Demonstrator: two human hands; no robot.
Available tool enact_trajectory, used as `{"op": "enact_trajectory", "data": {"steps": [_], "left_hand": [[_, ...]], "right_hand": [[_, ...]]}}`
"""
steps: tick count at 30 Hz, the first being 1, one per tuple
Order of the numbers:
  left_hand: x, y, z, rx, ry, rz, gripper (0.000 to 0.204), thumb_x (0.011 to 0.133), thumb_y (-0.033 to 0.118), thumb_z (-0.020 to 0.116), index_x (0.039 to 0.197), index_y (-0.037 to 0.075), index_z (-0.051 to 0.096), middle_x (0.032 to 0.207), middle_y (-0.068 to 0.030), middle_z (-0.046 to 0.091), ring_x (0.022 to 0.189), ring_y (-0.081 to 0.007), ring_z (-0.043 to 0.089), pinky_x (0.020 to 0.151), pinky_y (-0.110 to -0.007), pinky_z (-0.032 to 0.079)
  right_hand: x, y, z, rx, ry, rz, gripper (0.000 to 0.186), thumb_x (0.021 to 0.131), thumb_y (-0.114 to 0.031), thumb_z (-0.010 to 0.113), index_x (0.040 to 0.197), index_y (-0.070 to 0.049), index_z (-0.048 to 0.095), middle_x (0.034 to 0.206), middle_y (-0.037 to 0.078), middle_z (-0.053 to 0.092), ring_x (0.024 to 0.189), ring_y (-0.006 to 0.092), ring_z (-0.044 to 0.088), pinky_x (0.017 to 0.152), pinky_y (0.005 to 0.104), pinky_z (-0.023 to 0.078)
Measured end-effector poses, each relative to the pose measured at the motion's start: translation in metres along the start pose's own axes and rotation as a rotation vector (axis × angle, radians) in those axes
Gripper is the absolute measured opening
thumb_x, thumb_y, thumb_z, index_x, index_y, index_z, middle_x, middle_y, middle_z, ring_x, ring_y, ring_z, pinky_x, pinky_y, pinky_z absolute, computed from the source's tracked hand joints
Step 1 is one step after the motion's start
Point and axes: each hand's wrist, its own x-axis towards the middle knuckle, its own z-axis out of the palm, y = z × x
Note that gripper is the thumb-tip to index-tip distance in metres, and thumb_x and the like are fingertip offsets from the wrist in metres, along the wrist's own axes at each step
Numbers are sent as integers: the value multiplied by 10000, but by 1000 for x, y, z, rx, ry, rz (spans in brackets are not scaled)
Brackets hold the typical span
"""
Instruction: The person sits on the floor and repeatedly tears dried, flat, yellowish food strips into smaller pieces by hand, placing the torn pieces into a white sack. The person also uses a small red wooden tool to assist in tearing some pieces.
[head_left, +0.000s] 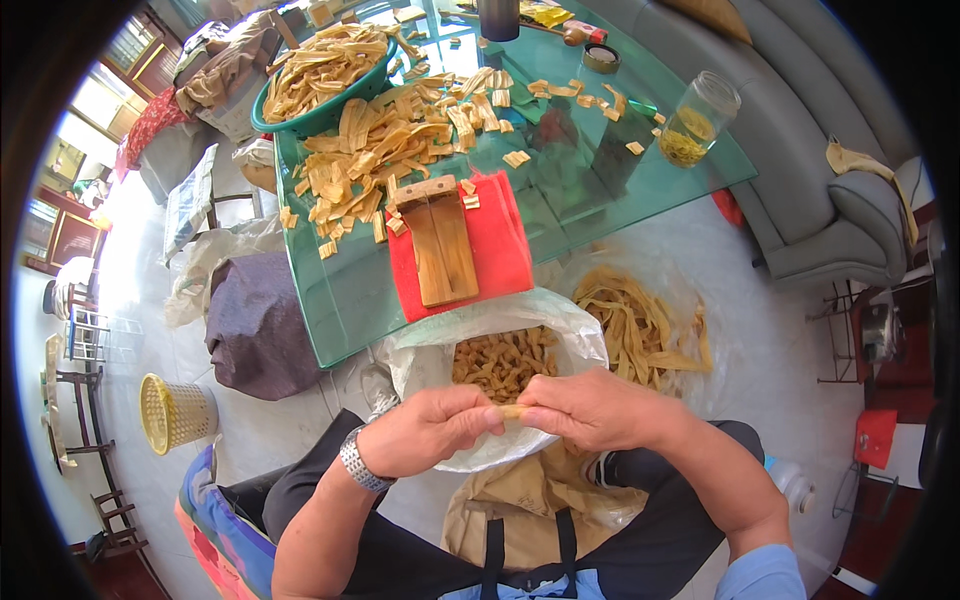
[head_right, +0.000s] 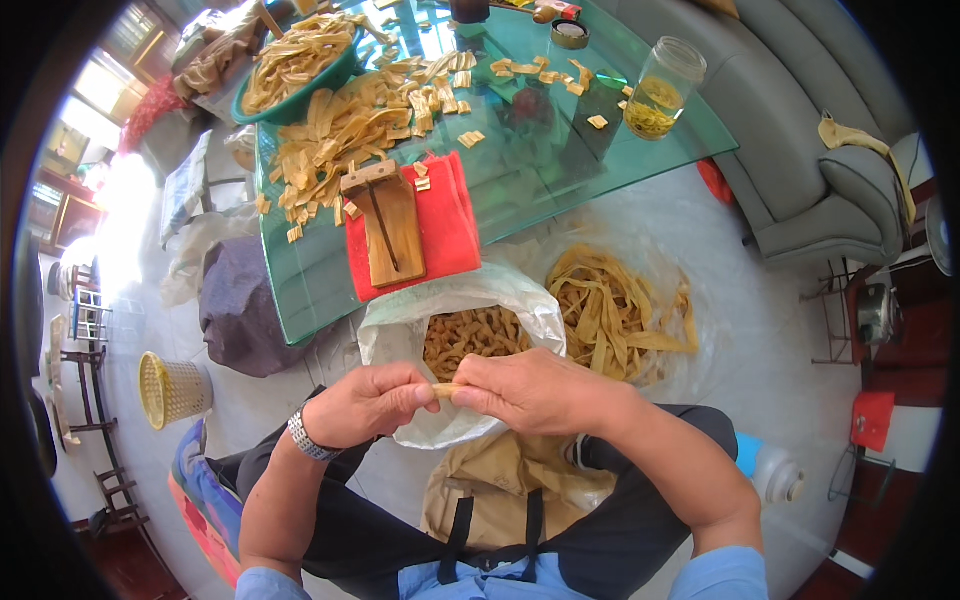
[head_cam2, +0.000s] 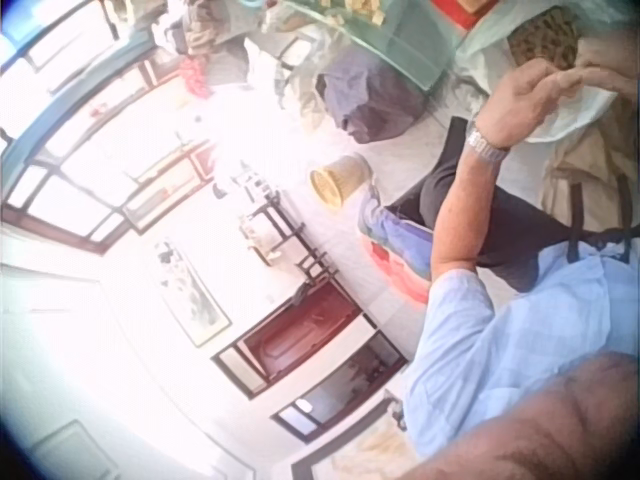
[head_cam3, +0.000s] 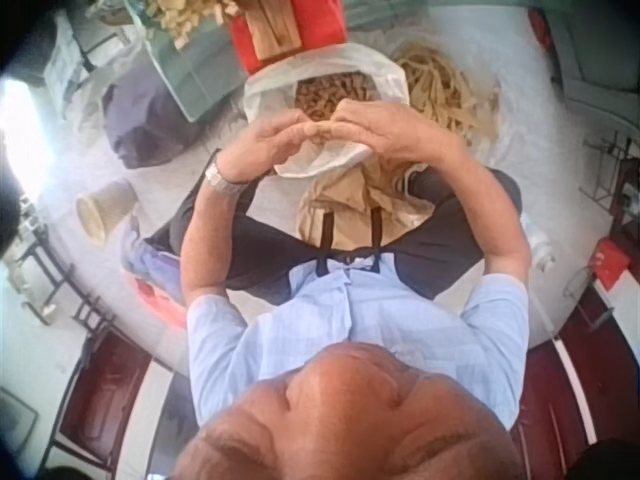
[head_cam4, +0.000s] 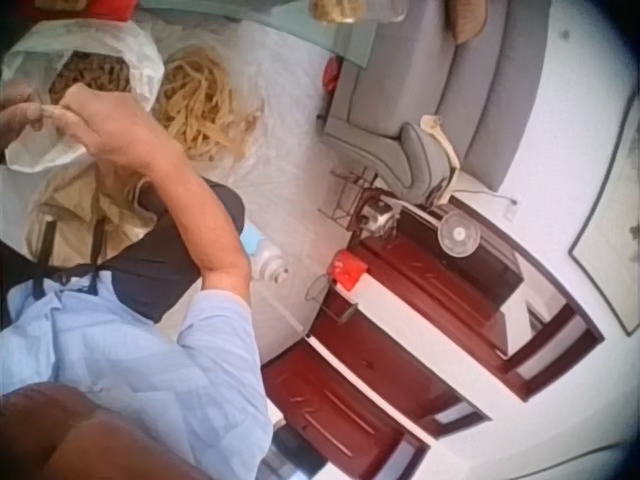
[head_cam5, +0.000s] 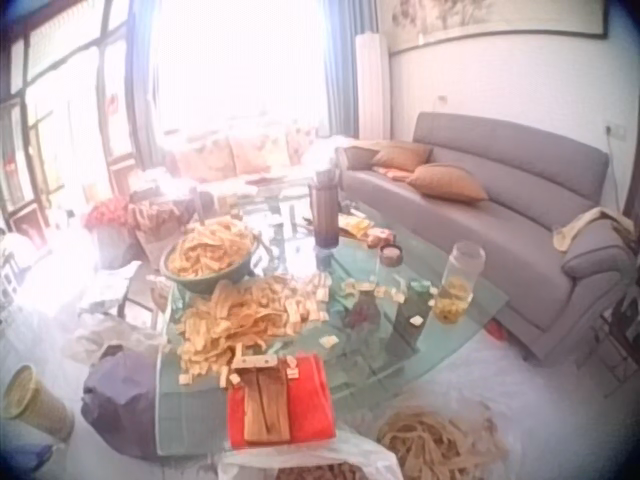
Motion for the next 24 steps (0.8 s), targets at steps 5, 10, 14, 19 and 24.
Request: {"op": "enact_trajectory", "data": {"steps": [5, 10, 14, 19, 24], "left_hand": [[-15, -5, -8, 143, 2, 56, 278, 1046, 337, 576, 1074, 90, 700, 780, 24, 571, 737, -77, 488, 684, -257, 455], [-14, 10, -19, 70, 270, 130, 276, 1045, 303, 583, 1083, 53, 694, 802, 27, 577, 733, -66, 508, 662, -245, 447], [-2, 25, -34, -49, 498, 355, 242, 1042, 235, 587, 1140, 31, 672, 838, 37, 588, 703, -52, 524, 645, -219, 461], [25, 40, -60, -214, 683, 508, 210, 1015, 167, 618, 1151, 23, 687, 873, 29, 617, 718, -53, 539, 657, -217, 473], [43, 39, -77, -25, 807, 501, 179, 984, 161, 654, 1069, 15, 711, 888, 6, 664, 760, -70, 576, 695, -232, 494]], "right_hand": [[-4, -7, -16, -15, -109, 108, 249, 1047, -351, 507, 1047, -116, 590, 847, 142, 624, 772, 369, 653, 676, 466, 506], [15, -10, -25, 89, 219, -18, 178, 1018, -264, 597, 1100, -110, 629, 834, 79, 627, 717, 228, 651, 662, 352, 504], [49, -5, -40, 65, 502, -95, 217, 986, -224, 665, 1161, -98, 645, 838, 23, 619, 719, 112, 589, 675, 289, 490], [85, 2, -56, 208, 710, -86, 210, 949, -163, 703, 1109, -35, 655, 935, 105, 704, 811, 156, 644, 763, 307, 527], [105, 14, -55, 171, 783, -63, 184, 935, -172, 712, 1022, -16, 667, 879, 124, 707, 754, 189, 645, 722, 323, 524]]}}
